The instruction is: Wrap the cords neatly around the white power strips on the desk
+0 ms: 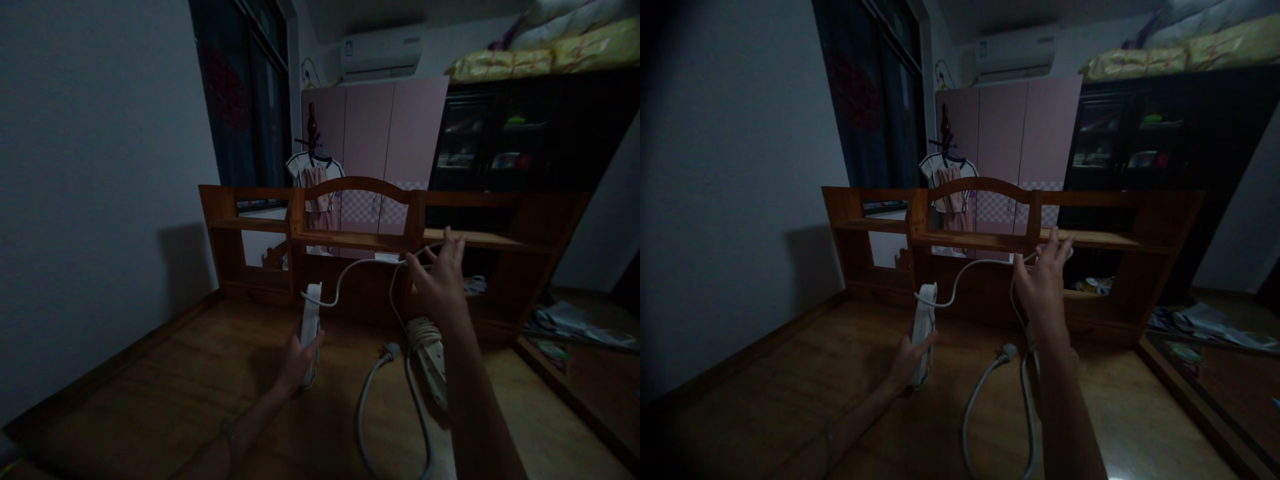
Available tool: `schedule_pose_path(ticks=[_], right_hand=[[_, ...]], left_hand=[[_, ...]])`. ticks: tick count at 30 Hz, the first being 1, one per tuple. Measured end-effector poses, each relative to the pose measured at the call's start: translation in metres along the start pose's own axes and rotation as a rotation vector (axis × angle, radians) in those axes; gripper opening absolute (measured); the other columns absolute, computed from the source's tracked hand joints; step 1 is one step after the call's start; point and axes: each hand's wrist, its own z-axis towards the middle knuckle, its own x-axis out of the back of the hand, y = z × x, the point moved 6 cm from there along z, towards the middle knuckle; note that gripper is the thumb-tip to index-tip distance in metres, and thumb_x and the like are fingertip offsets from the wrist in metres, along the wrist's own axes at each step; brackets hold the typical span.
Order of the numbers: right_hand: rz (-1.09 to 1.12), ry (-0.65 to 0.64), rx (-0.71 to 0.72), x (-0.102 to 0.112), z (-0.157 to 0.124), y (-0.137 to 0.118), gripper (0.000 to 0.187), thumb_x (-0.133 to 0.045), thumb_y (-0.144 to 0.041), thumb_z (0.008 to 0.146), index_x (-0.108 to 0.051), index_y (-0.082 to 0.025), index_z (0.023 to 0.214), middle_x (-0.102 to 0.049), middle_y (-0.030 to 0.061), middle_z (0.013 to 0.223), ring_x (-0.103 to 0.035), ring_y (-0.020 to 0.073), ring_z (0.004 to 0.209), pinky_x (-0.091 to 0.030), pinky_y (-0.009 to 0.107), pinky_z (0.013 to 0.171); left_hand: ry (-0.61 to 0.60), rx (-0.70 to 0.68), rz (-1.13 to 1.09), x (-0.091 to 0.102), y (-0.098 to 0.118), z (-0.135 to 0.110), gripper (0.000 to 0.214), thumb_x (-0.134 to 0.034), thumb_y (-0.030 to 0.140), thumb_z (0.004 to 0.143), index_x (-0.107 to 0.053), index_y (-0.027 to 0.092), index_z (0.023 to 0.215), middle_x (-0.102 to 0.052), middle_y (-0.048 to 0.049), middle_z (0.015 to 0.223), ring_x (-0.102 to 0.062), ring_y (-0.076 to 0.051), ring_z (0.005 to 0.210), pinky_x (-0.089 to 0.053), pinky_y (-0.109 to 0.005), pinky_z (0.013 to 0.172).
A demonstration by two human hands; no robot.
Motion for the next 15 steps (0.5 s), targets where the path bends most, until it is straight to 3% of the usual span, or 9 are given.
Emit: schedule_pose_path(ticks=[2, 5, 6, 8, 10, 12, 15], right_hand=[[-0.093, -0.140, 0.083, -0.015, -0.009, -0.023, 0.060, -0.057, -0.024, 0.080, -0.039, -0.022, 0.137, -0.033, 0.0183, 0.144, -0.058, 0.0270, 0.110, -0.046, 0.045, 0.093], [-0.135, -0.593, 0.225, -0.059, -0.040, -0.045, 0.052, -0.053, -0.020, 0.082, -0.046, -0.022, 0.133, -0.051, 0.0123, 0.133, -0.053, 0.0240, 0.117, -0.040, 0.042, 0.101], [-0.160, -0.751, 0.257, -0.075, -0.054, -0.047, 0.052, -0.056, -0.019, 0.081, -0.048, -0.021, 0.132, -0.052, 0.0119, 0.133, -0.050, 0.0241, 0.121, -0.038, 0.041, 0.103], [-0.236, -0.951, 0.276, -0.101, -0.079, -0.046, 0.051, -0.062, -0.019, 0.076, -0.052, -0.020, 0.127, -0.047, 0.0128, 0.138, -0.045, 0.0261, 0.126, -0.035, 0.044, 0.104], [-0.344, -0.995, 0.284, -0.118, -0.093, -0.042, 0.035, -0.060, -0.014, 0.076, -0.061, -0.020, 0.111, -0.051, 0.0119, 0.133, -0.042, 0.0275, 0.127, -0.029, 0.051, 0.105], [-0.441, -0.993, 0.298, -0.128, -0.097, -0.040, 0.019, -0.054, -0.008, 0.079, -0.064, -0.018, 0.091, -0.061, 0.0102, 0.116, -0.049, 0.0255, 0.118, -0.027, 0.052, 0.104], [-0.471, -0.941, 0.335, -0.124, -0.088, -0.046, 0.013, -0.051, -0.010, 0.083, -0.061, -0.017, 0.079, -0.064, 0.0079, 0.091, -0.057, 0.0197, 0.095, -0.038, 0.035, 0.091]], left_hand=[[-0.011, 0.020, -0.013, -0.002, -0.002, 0.000, 0.049, -0.066, 0.047, 0.073, -0.057, 0.017, 0.111, -0.068, -0.0095, 0.103, -0.065, -0.024, 0.093, -0.048, -0.035, 0.083], [-0.013, 0.089, -0.047, -0.004, -0.011, 0.001, 0.057, -0.067, 0.048, 0.072, -0.054, 0.017, 0.117, -0.066, -0.0120, 0.109, -0.064, -0.025, 0.097, -0.049, -0.035, 0.081], [-0.016, 0.096, -0.054, -0.005, -0.013, 0.001, 0.058, -0.067, 0.049, 0.072, -0.053, 0.016, 0.118, -0.065, -0.0125, 0.110, -0.064, -0.025, 0.098, -0.050, -0.035, 0.081], [-0.027, 0.080, -0.065, -0.006, -0.014, 0.002, 0.061, -0.067, 0.049, 0.072, -0.052, 0.015, 0.120, -0.064, -0.0126, 0.111, -0.063, -0.025, 0.099, -0.050, -0.035, 0.080], [-0.032, 0.038, -0.069, -0.005, -0.013, 0.001, 0.061, -0.067, 0.050, 0.072, -0.051, 0.015, 0.120, -0.065, -0.0120, 0.110, -0.063, -0.025, 0.098, -0.050, -0.034, 0.080], [-0.016, 0.006, -0.048, -0.003, -0.011, 0.001, 0.060, -0.066, 0.050, 0.072, -0.052, 0.015, 0.119, -0.065, -0.0117, 0.108, -0.063, -0.026, 0.098, -0.050, -0.035, 0.080], [0.012, 0.007, -0.017, 0.000, -0.009, 0.000, 0.060, -0.065, 0.051, 0.073, -0.052, 0.016, 0.119, -0.064, -0.0129, 0.112, -0.062, -0.027, 0.101, -0.049, -0.035, 0.081]])
